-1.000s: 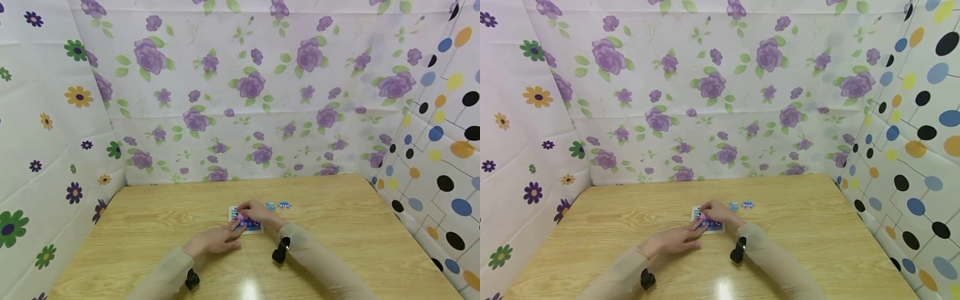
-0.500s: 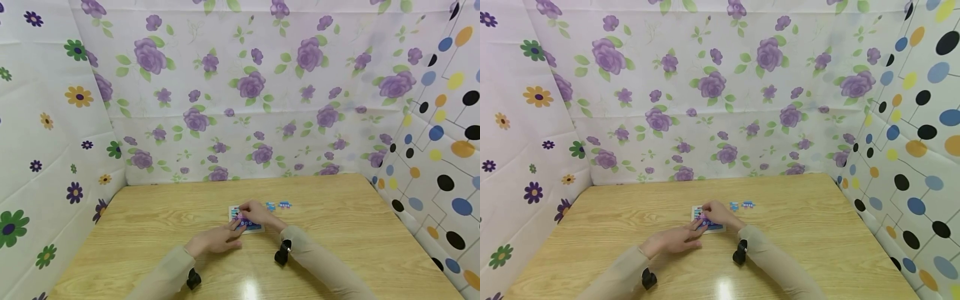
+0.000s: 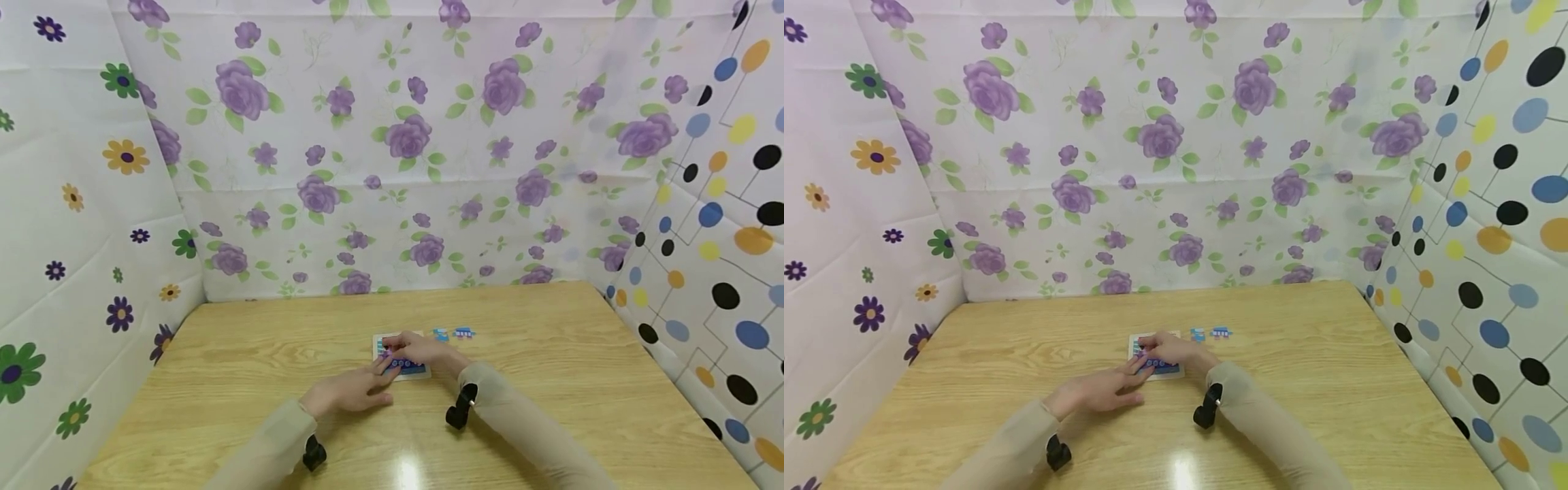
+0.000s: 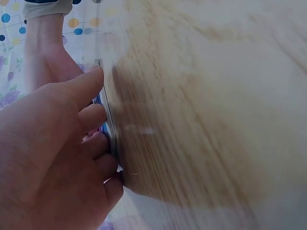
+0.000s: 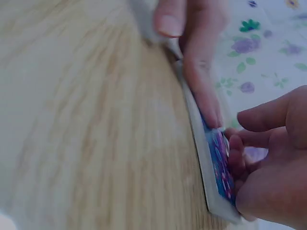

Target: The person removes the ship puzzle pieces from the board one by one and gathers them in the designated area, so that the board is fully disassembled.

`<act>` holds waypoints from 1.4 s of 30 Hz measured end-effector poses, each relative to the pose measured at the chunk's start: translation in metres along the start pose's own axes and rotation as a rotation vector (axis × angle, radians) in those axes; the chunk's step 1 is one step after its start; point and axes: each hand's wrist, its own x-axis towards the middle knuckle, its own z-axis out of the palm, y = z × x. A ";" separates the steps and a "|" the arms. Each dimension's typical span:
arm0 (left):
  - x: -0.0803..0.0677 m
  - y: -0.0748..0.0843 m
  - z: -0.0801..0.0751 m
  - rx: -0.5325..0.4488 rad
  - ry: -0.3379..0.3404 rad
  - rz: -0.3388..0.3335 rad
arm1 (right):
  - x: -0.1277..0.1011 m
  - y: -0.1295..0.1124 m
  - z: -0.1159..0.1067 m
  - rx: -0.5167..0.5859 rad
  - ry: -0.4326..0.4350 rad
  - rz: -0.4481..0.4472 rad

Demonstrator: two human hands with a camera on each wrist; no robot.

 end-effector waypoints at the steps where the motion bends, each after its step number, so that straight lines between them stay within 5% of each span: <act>1: 0.001 0.000 0.000 -0.002 -0.002 0.005 | 0.000 0.000 0.001 -0.015 0.030 0.002; 8: 0.005 0.002 0.001 0.018 -0.014 0.009 | -0.001 -0.001 0.008 -0.138 0.317 0.009; 17: -0.004 -0.004 0.003 0.046 0.008 0.002 | 0.006 0.000 0.015 -0.234 0.374 -0.056; 26: -0.010 -0.001 0.003 0.079 0.016 -0.004 | 0.009 -0.004 0.025 -0.268 0.406 -0.023; 35: -0.006 0.001 0.002 0.046 -0.004 0.011 | 0.008 -0.016 0.030 0.087 0.497 0.200; 42: -0.009 -0.001 0.002 0.013 -0.009 0.003 | 0.011 -0.014 0.030 0.094 0.454 0.187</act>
